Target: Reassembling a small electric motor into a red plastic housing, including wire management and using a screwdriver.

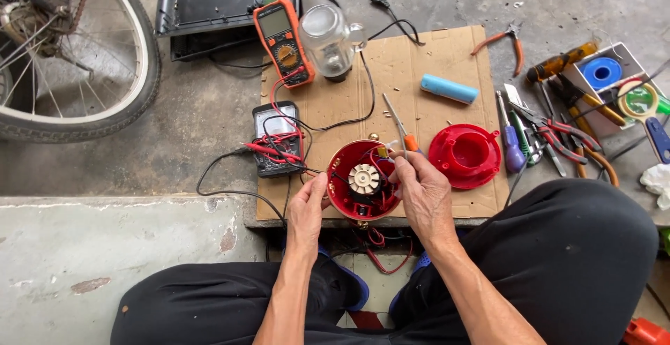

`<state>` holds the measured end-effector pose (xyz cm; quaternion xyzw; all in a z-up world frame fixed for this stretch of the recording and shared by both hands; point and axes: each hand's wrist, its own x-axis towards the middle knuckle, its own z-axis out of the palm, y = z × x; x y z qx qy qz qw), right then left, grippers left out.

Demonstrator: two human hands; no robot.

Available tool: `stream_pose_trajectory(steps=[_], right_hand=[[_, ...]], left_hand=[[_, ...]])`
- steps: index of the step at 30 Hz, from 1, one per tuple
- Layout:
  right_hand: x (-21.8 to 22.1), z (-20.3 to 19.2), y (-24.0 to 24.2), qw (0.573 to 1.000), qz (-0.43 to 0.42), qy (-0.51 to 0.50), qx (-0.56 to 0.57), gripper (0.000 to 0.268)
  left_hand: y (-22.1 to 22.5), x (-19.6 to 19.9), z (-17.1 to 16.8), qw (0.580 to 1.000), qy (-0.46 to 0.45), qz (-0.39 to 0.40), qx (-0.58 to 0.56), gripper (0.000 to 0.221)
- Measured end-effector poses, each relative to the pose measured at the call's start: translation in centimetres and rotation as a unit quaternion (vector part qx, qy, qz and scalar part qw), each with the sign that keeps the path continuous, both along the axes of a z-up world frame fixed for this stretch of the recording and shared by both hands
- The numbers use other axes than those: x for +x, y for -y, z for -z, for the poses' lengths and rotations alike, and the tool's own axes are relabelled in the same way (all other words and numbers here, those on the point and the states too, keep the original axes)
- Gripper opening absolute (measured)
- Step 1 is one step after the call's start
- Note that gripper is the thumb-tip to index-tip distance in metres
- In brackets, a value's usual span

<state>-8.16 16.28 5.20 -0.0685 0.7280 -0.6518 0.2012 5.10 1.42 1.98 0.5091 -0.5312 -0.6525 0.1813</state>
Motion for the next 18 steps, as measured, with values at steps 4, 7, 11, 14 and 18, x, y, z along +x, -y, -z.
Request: stream_pose_trajectory(steps=[4,7,11,14,18], right_hand=[[0.0,-0.4,-0.1,1.0,0.004,0.013,-0.015,0.022],[0.0,-0.2,-0.1,0.999,0.004,0.031,-0.039,0.022],[-0.1,0.1,-0.2,0.999,-0.001,0.045,-0.025,0.024],[-0.1,-0.5,-0.4,0.998,-0.01,0.059,-0.018,0.025],[-0.1,-0.7,-0.4,0.997,-0.014,0.068,-0.014,0.027]], left_hand=[[-0.1,0.0,-0.4,0.994,0.062,0.042,-0.076,0.044],[0.4,0.2,0.6,0.987,0.098,0.068,-0.106,0.045],[0.0,0.2,-0.1,0.988,0.085,0.064,-0.109,0.041],[-0.1,0.1,0.3,0.99,0.071,0.055,-0.111,0.043],[-0.3,0.1,0.0,0.991,0.057,0.051,-0.11,0.045]])
